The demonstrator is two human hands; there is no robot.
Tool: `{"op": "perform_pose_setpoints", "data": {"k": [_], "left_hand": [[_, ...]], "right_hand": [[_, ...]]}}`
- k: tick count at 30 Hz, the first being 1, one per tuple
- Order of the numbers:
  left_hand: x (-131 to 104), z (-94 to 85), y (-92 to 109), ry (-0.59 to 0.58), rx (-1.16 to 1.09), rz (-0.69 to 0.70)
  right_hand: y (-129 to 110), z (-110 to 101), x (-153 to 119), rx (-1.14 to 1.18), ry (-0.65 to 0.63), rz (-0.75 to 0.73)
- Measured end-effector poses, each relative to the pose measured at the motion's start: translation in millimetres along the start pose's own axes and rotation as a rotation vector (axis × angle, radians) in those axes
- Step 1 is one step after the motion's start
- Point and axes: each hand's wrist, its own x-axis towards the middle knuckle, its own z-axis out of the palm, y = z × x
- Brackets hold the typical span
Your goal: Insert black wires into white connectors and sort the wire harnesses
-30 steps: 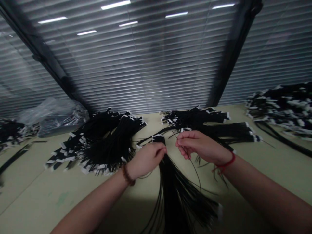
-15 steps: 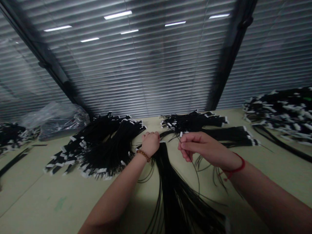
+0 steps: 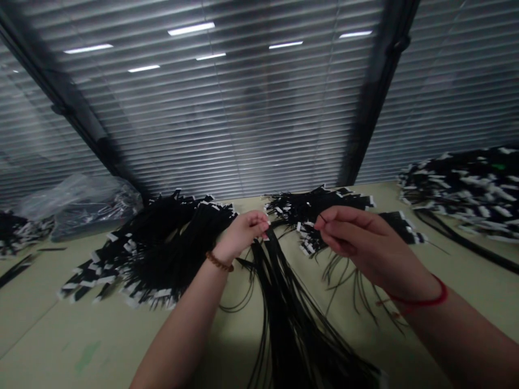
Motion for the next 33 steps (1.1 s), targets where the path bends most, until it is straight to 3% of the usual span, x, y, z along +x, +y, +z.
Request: {"op": "perform_pose_setpoints", "data": {"k": [3, 6, 8, 11, 15, 20, 33], "left_hand": [[-17.5, -11.4, 28.4, 0.026, -0.243, 0.121], [-37.6, -16.8, 52.3, -0.027, -0.551, 0.297], [-48.4, -17.6, 62.3, -0.099, -0.73, 0.434], [-57.9, -16.3, 68.7, -0.169, -0.818, 0.541], [-61.7, -12.7, 71.5, -0.196, -0.888, 0.509], [-64.4, -7.3, 78.3, -0.141, -0.952, 0.409], [-67.8, -6.2, 82.9, -0.171, -1.023, 0.434]], "right_hand": [[-5.9, 7.2, -11.4, -0.125, -0.06, -0.067], [-14.5, 14.4, -22.0, -0.275, -0.11, -0.146], [-20.6, 17.6, -28.3, -0.387, -0.116, -0.19], [-27.3, 20.3, -36.5, -0.494, -0.149, -0.24], [-30.3, 22.4, -43.9, -0.545, -0.185, -0.311], [-28.5, 24.9, -48.8, -0.609, -0.184, -0.334], [-25.8, 24.7, -55.0, -0.629, -0.177, -0.337]]}}
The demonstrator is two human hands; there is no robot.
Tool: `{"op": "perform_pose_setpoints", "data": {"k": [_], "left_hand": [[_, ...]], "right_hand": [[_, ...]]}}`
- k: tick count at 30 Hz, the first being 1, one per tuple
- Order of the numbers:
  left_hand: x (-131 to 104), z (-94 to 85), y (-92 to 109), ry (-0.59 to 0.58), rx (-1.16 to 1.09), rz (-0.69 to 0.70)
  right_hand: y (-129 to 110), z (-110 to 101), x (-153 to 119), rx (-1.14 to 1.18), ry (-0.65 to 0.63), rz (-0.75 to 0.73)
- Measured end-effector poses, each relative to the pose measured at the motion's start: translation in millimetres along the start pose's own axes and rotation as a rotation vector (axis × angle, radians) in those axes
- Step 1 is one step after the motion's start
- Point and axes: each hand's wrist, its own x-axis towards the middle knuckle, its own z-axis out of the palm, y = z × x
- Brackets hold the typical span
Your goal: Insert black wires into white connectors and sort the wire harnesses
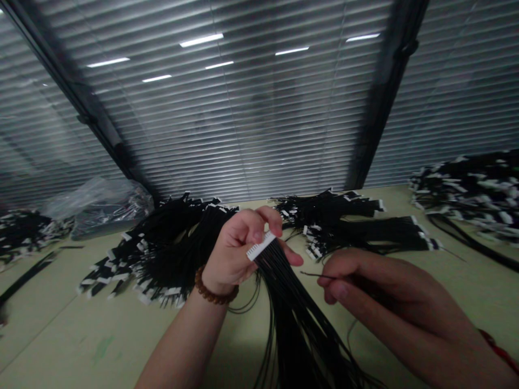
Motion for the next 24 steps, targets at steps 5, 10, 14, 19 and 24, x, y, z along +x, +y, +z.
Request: {"op": "perform_pose_setpoints", "data": {"k": [5, 10, 14, 19, 24], "left_hand": [[1.1, -1.0, 2.2, 0.009, 0.036, 0.019], [1.3, 3.1, 8.7, 0.208, 0.082, -0.253], [-1.9, 11.6, 14.0, 0.246, 0.018, -0.398], [-5.3, 18.2, 17.7, 0.244, -0.025, -0.431], [-5.5, 17.3, 18.0, 0.218, -0.11, -0.45]], "right_hand": [[-0.1, 0.4, 2.0, 0.027, 0.003, 0.013], [5.6, 3.3, 5.5, 0.056, 0.063, 0.064], [9.5, 11.3, 4.6, 0.116, -0.024, 0.195], [3.4, 18.8, 6.7, 0.229, -0.146, 0.246], [3.2, 17.7, 10.9, 0.327, -0.154, 0.269]]}}
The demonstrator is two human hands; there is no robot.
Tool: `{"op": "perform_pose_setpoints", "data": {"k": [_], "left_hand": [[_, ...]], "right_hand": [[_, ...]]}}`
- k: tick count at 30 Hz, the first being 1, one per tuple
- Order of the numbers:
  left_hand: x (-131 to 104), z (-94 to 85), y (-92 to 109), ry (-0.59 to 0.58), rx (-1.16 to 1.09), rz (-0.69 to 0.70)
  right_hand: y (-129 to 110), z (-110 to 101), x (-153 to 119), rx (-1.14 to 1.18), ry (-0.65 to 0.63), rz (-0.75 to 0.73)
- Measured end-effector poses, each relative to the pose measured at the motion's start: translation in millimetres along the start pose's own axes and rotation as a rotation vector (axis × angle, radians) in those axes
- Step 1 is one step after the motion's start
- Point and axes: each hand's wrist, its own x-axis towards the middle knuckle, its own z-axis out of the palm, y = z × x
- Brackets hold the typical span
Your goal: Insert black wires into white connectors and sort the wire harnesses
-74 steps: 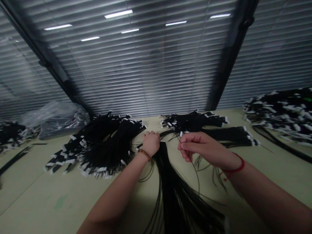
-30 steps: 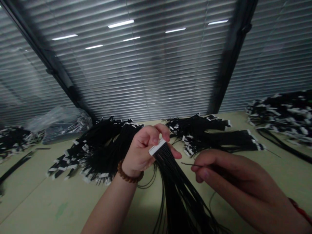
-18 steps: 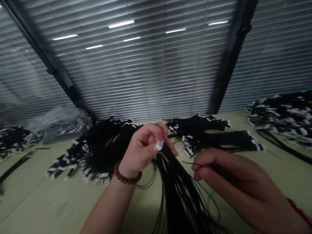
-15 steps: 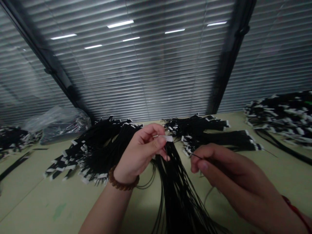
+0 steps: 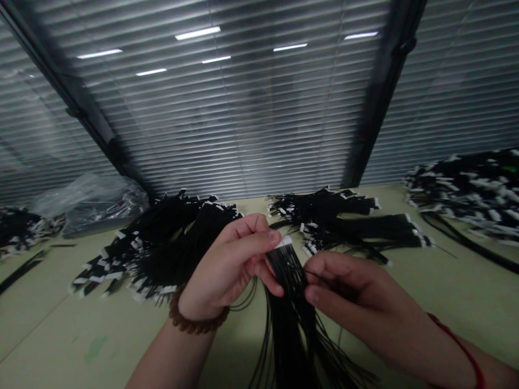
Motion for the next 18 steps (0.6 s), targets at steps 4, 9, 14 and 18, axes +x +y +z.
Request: {"op": "perform_pose_setpoints", "data": {"k": [4, 9, 14, 18], "left_hand": [[-1.2, -1.7, -0.1, -0.035, -0.028, -0.031], [-3.8, -2.3, -1.0, -0.061, -0.057, -0.044], [-5.3, -0.3, -0.7, -0.048, -0.055, -0.046], [-5.5, -1.4, -0.4, -0.059, -0.079, -0.065]], "right_hand": [[2.0, -2.1, -0.6, 0.088, -0.035, 0.016], [-1.0, -2.5, -1.7, 0.221, -0.082, 0.033], [-1.7, -3.3, 0.9, 0.255, -0.09, 0.044], [-1.0, -3.3, 0.0, 0.267, -0.083, 0.049]]}}
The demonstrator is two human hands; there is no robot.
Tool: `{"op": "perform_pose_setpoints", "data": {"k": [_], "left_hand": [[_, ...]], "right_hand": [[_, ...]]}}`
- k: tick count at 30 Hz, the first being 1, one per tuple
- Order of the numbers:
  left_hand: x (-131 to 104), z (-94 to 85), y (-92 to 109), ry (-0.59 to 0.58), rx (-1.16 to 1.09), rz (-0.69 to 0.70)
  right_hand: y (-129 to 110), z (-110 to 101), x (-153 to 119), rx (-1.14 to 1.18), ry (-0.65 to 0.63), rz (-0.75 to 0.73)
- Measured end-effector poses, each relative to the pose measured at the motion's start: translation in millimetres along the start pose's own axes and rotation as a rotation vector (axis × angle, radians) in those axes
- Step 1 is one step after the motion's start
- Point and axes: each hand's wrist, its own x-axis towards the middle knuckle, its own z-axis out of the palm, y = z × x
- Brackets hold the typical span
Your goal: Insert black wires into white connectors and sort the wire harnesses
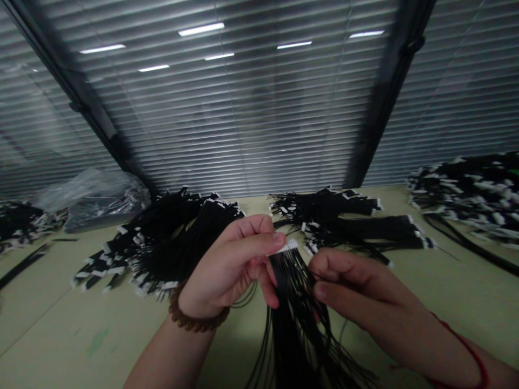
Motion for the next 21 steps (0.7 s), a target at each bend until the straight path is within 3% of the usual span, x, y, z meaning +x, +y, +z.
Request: {"op": "perform_pose_setpoints", "data": {"k": [5, 12, 21], "left_hand": [[2.0, -3.5, 1.6, -0.084, -0.116, -0.044], [6.2, -7.5, 0.2, -0.099, -0.254, -0.1], [5.0, -8.2, -0.2, -0.109, -0.164, -0.058]], "right_hand": [[-1.9, 1.7, -2.0, 0.033, 0.003, 0.02], [-2.3, 1.8, -3.6, 0.097, -0.003, 0.024], [-1.3, 2.1, -4.9, 0.002, 0.024, -0.024]]}}
